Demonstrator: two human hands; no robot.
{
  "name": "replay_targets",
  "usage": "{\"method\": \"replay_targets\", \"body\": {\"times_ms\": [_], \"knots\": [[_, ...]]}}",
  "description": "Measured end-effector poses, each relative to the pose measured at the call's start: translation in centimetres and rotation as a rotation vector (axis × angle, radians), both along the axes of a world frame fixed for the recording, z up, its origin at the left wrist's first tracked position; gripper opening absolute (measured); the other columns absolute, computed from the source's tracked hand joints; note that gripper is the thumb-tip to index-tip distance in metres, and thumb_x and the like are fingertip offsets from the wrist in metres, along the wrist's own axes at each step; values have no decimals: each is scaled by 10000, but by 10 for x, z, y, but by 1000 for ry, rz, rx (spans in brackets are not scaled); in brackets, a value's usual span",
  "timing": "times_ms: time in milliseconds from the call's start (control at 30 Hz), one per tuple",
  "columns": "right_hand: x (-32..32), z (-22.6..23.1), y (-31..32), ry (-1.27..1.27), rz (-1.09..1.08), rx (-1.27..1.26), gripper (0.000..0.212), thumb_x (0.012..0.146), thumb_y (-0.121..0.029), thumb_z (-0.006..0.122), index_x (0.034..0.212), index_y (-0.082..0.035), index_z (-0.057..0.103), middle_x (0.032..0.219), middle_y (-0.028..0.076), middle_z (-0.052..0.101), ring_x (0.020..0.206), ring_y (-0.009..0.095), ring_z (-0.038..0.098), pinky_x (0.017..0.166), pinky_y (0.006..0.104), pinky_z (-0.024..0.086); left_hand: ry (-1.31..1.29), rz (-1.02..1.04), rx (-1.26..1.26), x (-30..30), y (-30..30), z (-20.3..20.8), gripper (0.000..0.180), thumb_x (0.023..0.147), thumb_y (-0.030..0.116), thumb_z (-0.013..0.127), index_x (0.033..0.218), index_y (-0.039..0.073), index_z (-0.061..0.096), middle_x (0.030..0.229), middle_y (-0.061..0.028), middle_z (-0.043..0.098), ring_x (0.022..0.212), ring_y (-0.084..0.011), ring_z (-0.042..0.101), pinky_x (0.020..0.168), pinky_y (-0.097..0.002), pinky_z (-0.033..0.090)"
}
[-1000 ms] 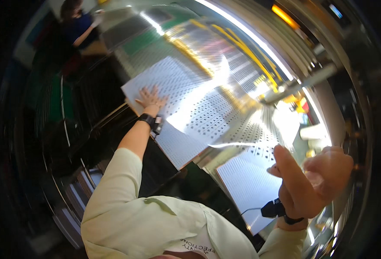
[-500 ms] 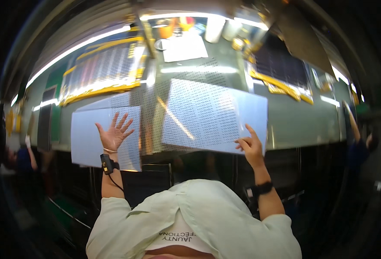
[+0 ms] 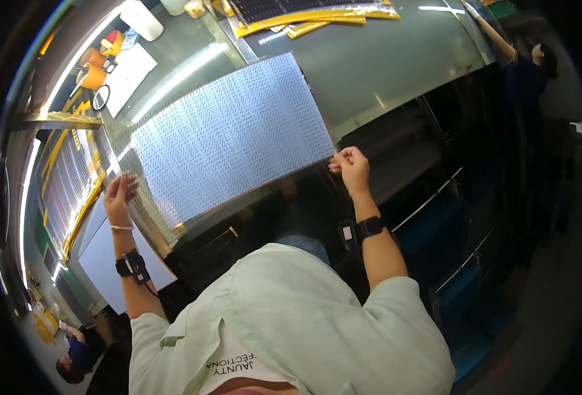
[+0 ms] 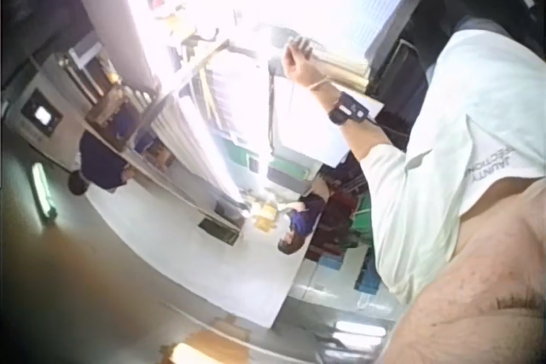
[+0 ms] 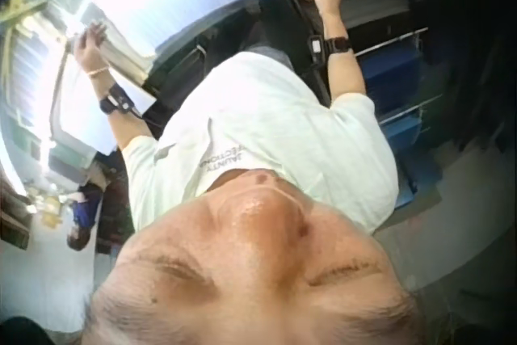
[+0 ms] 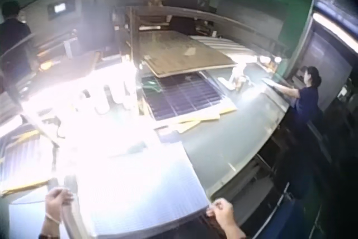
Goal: Inspecting and assembling flat electronic panel components at an industrial workstation.
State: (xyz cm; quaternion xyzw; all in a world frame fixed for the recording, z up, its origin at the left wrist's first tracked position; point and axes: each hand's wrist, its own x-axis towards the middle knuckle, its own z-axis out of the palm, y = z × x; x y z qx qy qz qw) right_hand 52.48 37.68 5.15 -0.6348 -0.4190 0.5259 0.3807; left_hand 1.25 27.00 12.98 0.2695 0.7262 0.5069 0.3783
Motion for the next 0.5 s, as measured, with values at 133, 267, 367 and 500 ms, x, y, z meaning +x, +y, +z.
{"method": "replay_targets", "body": {"times_ms": [133, 267, 367, 500], "knots": [[7, -14, 12, -307, 24, 100, 146, 765, -82, 662, 718, -11, 544, 707, 47, 538, 595, 123, 521, 542, 251, 440, 4, -32, 35, -1, 30, 4, 213, 887, 198, 563, 1021, 43, 620, 894, -66, 664, 714, -113, 626, 619, -203, 473], [6, -22, 8, -448, 53, 178, 154, 731, -86, 689, 721, -10, 555, 756, 64, 485, 652, 167, 500, 605, 294, 424, 25, -67, 18, -6, 40, 2, 216, 888, 202, 560, 1030, 50, 619, 908, -68, 666, 727, -102, 623, 623, -199, 470], [5, -23, 6, -453, 41, 166, 163, 735, -92, 688, 714, -7, 549, 743, 67, 508, 647, 162, 503, 598, 290, 424, 52, -57, -17, -7, 39, 3, 211, 889, 203, 558, 1031, 59, 621, 906, -65, 668, 733, -100, 623, 620, -194, 463], [6, -28, 5, -322, 32, 77, 168, 753, -74, 672, 716, -3, 525, 660, 32, 522, 601, 111, 486, 569, 263, 415, 54, -42, -28, -10, 36, -1, 204, 889, 205, 558, 1025, 67, 625, 898, -64, 669, 731, -99, 623, 616, -192, 458]]}}
